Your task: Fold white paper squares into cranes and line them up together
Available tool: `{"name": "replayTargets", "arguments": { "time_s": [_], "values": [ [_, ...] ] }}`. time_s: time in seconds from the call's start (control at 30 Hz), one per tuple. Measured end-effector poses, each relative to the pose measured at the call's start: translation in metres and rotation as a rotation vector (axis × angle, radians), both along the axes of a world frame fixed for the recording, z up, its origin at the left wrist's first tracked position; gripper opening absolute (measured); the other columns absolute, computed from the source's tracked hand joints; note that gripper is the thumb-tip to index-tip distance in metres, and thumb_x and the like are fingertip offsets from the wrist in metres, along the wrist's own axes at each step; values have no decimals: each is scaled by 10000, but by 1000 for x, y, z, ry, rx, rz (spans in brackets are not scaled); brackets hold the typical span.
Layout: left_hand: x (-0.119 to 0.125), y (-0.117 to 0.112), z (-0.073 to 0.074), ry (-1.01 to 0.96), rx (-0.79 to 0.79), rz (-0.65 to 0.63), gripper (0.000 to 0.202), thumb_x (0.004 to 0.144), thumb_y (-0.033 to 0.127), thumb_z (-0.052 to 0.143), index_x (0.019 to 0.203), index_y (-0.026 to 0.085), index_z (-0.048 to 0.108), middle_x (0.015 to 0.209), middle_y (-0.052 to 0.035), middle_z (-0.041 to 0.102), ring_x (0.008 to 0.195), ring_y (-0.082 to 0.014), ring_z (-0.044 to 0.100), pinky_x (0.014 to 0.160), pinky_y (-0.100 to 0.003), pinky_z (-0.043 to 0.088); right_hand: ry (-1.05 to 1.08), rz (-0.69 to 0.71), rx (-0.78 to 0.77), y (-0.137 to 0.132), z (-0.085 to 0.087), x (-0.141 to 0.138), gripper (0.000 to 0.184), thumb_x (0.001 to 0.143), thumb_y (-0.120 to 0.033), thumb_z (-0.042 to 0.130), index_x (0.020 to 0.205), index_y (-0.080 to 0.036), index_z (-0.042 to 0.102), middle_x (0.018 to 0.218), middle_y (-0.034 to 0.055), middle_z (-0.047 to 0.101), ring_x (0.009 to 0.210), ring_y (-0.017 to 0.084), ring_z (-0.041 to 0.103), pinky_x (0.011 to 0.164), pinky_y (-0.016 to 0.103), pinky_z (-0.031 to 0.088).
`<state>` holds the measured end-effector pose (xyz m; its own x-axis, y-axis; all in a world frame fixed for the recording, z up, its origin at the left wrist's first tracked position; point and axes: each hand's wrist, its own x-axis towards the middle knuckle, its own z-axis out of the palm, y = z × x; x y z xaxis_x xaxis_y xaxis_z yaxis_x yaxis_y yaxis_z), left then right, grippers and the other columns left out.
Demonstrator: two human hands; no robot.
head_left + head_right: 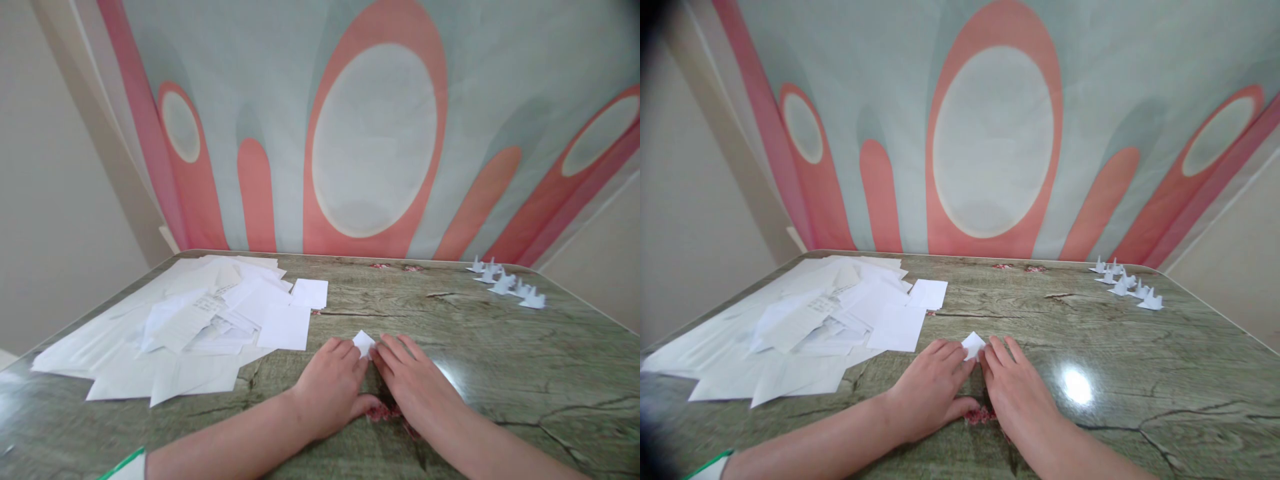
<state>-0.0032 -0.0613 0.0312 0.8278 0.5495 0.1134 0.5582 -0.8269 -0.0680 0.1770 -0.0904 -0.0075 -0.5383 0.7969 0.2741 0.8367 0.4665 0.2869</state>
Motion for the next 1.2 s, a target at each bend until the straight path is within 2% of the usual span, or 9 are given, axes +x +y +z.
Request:
{"name": "replayTargets", "arguments": {
  "time_s": [0.23,0.4,0.67,0.83,0.97,1.07,1.2],
  "values": [
    [-2,-3,-1,29,99,66,512,851,528,443,1028,84,627,1045,-137,616,1052,-265,484,914,-381,330,-13,5,22,1,5,-1,337,760,-130,494,1073,-91,615,1073,138,616,1095,294,473,969,470,350],
    [-4,-6,0,68,191,117,479,817,553,484,898,125,684,1078,-140,615,1090,-279,457,920,-379,317,-26,1,20,1,9,-1,358,737,-117,523,1078,-71,619,1039,146,633,1071,293,489,951,458,364],
    [-7,-5,1,107,205,121,476,834,535,458,859,127,702,1081,-147,619,1117,-285,439,932,-386,290,-116,-66,-33,2,12,4,170,689,-64,566,765,-108,712,904,156,660,1043,312,495,937,457,353],
    [-7,-5,2,116,179,110,420,818,500,510,811,126,703,1019,-143,638,1084,-288,459,915,-381,311,-94,-107,-116,1,23,5,167,703,-44,566,756,-108,710,857,161,655,964,311,528,876,444,365],
    [-8,-5,4,91,166,115,380,825,467,521,807,129,695,1018,-131,635,1055,-279,474,899,-385,336,95,-188,-232,9,31,12,198,782,-78,524,846,-172,686,834,93,641,851,247,570,794,395,384],
    [-8,-5,5,59,152,116,353,825,439,538,822,121,689,1042,-124,623,1042,-271,479,885,-380,356,364,-230,-288,22,29,19,182,845,-252,514,962,-202,644,901,68,614,873,223,568,795,369,386],
    [-6,-3,4,46,158,110,320,812,410,575,826,111,689,972,-114,632,1013,-267,490,856,-369,383,684,-214,-423,35,17,23,252,782,-380,585,958,-204,622,919,53,596,862,193,556,752,305,408]
  ]
}}
